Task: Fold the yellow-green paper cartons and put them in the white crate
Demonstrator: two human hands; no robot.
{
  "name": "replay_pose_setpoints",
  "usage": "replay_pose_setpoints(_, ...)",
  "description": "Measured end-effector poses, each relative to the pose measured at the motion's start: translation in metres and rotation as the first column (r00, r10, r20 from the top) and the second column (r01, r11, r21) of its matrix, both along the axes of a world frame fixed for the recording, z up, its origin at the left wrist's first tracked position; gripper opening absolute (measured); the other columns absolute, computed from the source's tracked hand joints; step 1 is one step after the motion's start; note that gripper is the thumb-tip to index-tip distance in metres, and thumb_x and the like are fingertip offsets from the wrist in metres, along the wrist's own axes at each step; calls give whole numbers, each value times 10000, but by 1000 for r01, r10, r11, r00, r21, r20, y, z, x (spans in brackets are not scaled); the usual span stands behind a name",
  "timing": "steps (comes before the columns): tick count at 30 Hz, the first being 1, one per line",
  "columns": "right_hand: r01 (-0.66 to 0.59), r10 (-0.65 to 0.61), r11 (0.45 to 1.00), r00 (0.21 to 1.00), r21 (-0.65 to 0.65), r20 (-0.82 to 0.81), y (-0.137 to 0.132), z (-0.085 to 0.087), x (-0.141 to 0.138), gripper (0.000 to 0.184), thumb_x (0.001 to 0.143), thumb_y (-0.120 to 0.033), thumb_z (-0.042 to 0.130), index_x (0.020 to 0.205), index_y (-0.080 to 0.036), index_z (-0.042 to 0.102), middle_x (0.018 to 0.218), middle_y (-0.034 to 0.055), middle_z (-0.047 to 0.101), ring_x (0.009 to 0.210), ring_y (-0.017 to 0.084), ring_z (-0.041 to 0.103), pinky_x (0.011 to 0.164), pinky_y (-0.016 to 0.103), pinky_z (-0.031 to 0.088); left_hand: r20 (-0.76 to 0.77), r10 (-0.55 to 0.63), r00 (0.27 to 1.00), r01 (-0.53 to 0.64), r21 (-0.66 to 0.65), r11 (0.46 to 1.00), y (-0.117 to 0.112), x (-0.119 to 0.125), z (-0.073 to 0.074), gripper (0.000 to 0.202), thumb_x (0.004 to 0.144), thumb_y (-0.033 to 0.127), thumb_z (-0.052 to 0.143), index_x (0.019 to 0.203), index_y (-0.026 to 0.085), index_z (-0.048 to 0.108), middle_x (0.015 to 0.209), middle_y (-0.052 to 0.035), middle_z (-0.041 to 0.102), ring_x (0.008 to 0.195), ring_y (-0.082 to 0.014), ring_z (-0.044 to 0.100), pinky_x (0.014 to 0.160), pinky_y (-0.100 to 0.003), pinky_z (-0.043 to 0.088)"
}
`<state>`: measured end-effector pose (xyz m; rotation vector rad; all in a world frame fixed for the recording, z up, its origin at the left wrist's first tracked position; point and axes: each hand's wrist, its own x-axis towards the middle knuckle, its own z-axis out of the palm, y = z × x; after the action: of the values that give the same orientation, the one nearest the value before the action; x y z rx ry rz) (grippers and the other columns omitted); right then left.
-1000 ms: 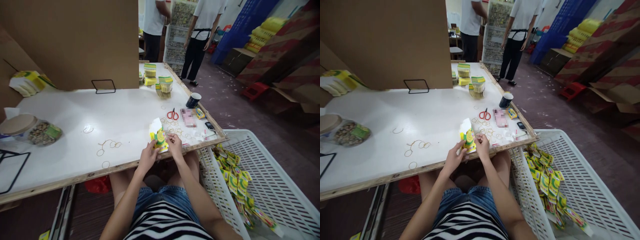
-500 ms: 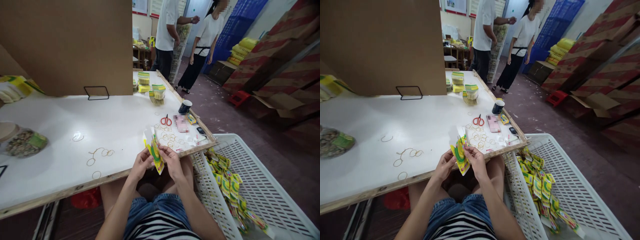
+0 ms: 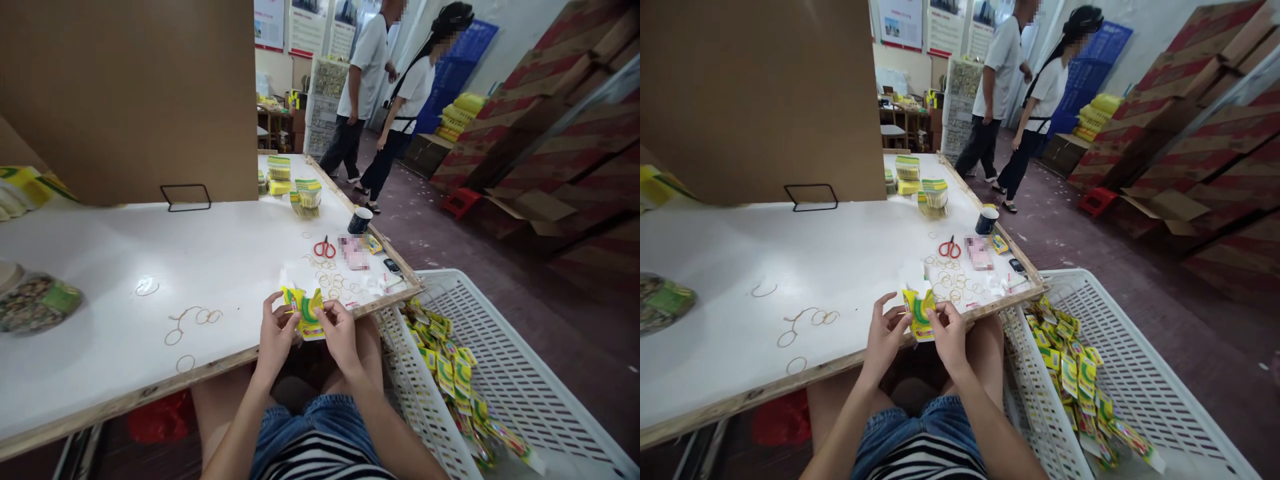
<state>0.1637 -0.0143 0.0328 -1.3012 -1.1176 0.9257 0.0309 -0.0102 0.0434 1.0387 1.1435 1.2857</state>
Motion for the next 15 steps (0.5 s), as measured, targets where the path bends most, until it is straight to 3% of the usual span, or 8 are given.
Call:
replay_pose_setpoints(5, -21, 17, 999, 997, 45, 72, -3, 4, 2, 174, 813, -357, 636, 872, -208, 569, 749, -12, 578, 583, 124, 477, 568, 254, 411, -45, -75, 996, 78, 58, 995, -5, 1, 1, 596, 814, 279, 626, 1306, 269, 288, 930, -7, 653, 813, -157, 671, 742, -285, 535)
replay_pose_setpoints(10, -270, 272, 962, 961, 42, -51, -4, 10, 11, 538, 812, -279, 643, 1310, -262, 440, 970, 23, 622, 718, 139, 579, 665, 263, 478, -35, -282, 959, 284, 45, 958, -6, -13, 7, 649, 862, 291, 587, 1410, 272, 239, 1072, -61, 650, 850, -165, 672, 792, -322, 541)
replay_pose_setpoints(15, -449, 446, 893, 883, 11, -150, -3, 20, 27, 399, 835, -368, 634, 1201, -268, 507, 828, -10, 608, 729, 149, 601, 670, 269, 490, 86, -436, 896, 438, -2, 899, -9, -21, 9, 528, 807, 306, 682, 1253, 231, 409, 1022, -60, 673, 849, -194, 684, 775, -326, 547)
